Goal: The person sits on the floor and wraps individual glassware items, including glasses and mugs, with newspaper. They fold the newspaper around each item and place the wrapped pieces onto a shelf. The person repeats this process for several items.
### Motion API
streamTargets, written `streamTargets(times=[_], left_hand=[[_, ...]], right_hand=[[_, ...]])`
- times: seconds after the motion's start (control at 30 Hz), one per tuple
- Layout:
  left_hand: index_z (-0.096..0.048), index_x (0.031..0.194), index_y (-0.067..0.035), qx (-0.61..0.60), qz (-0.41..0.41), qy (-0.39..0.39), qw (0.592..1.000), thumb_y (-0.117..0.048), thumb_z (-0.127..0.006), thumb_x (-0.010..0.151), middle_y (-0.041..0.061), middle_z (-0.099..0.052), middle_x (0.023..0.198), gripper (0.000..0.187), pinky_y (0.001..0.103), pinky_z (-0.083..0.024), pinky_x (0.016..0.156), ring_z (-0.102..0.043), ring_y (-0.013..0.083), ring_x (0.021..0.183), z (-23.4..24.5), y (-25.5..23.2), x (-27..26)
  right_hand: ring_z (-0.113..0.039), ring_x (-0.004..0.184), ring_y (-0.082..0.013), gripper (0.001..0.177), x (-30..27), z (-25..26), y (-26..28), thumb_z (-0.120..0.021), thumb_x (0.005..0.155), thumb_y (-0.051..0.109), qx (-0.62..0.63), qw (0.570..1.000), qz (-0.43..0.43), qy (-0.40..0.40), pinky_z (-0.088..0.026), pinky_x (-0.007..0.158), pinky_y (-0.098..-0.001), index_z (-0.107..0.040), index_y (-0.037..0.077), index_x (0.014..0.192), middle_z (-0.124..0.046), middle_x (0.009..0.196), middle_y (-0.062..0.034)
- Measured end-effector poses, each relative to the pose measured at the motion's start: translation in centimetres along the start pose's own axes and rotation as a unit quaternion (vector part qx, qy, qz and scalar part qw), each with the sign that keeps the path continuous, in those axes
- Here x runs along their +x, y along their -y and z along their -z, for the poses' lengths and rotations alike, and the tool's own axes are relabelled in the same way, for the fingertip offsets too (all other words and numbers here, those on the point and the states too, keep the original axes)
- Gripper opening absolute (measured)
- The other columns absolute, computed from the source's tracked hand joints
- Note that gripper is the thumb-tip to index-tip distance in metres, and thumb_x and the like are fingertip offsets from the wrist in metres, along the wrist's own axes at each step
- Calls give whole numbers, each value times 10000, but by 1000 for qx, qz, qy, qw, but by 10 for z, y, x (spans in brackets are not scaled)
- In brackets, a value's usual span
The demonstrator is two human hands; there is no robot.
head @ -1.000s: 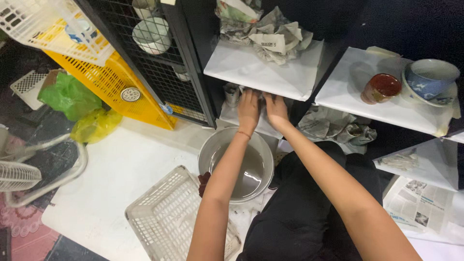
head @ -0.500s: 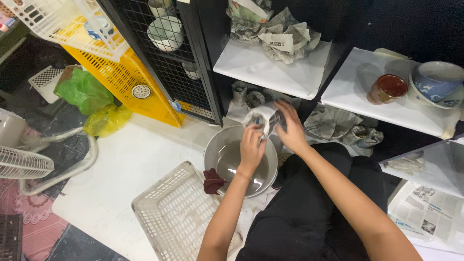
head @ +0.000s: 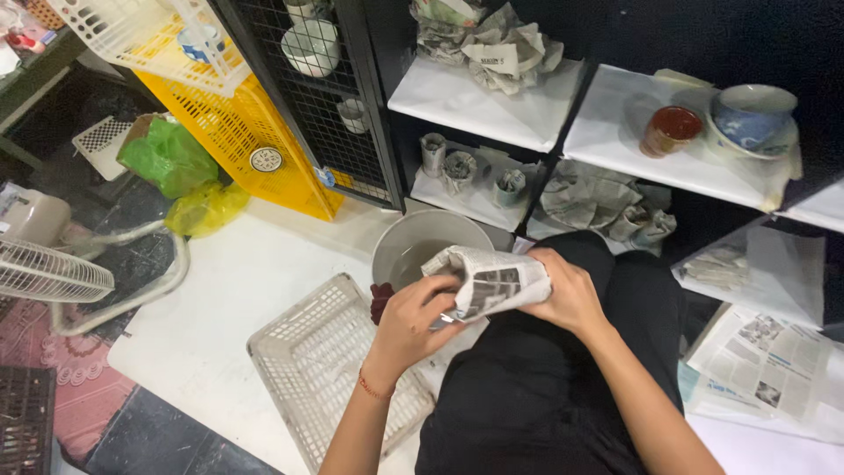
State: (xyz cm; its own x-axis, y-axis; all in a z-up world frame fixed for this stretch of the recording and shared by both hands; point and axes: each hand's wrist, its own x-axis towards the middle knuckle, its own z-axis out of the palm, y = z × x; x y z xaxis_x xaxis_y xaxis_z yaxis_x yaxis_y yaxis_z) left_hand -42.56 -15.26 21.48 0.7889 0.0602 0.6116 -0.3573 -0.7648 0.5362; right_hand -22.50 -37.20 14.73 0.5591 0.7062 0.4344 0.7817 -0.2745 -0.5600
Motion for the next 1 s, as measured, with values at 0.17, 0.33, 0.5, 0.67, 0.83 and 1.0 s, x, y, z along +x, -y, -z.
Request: streamTargets(times=[0.17, 0.33, 0.5, 0.67, 0.83, 1.0], left_hand=[[-719, 1089, -101, -110, -24, -23, 993, -157, -800, 871, 21, -711, 1195, 240, 389, -538, 1023, -680, 277, 1126, 25, -49, 8], [-728, 1123, -83, -21, 5, -58, 998, -185, -805, 813, 69, -681, 1175, 336, 393, -514, 927, -651, 313, 1060, 31, -87, 33], [-660, 1125, -44, -27, 71, 2, 997, -164, -816, 817, 86, -650, 1060, 365, 360, -541, 766, -674, 261, 904, 13, -129, 46], [-712, 1126, -61, -33, 38, 9, 999, -120, -789, 888, 64, -632, 939, 257, 323, -517, 696, -662, 206, 796, 5, -141, 53], [-778, 1119, -71, -119, 99, 52, 987, -111, -794, 837, 39, -653, 817, 286, 273, -473, 561, -590, 133, 625, 10, -145, 48], [-786, 1136, -50, -212, 86, 42, 973, -94, -793, 874, 30, -646, 833, 266, 257, -479, 601, -580, 89, 689, 6, -133, 38]], right_hand=[[-722, 1043, -284, 700, -36, 44, 35, -891, 548, 191, 81, 991, -105, 31, -560, 877, -369, -644, 47, 1186, -718, 1124, -107], [-711, 1054, -296, 641, -58, 84, 53, -914, 590, 188, 41, 995, -67, -58, -553, 890, -364, -650, 38, 1155, -701, 1149, -120], [-699, 1076, -296, 615, -75, 99, 62, -887, 591, 133, -1, 990, -26, -137, -551, 894, -356, -640, 38, 1145, -695, 1183, -127], [-707, 1131, -264, 595, -91, 114, 62, -840, 648, 62, -11, 988, -33, -154, -554, 947, -331, -634, 52, 1207, -702, 1230, -97], [-682, 1105, -237, 637, -103, 121, 69, -898, 581, 84, 96, 983, -122, -99, -520, 929, -327, -652, 53, 1167, -686, 1198, -84], [-685, 1087, -202, 634, -112, 111, 70, -900, 567, 101, 139, 974, -159, -81, -520, 936, -311, -665, 71, 1155, -695, 1188, -55]])
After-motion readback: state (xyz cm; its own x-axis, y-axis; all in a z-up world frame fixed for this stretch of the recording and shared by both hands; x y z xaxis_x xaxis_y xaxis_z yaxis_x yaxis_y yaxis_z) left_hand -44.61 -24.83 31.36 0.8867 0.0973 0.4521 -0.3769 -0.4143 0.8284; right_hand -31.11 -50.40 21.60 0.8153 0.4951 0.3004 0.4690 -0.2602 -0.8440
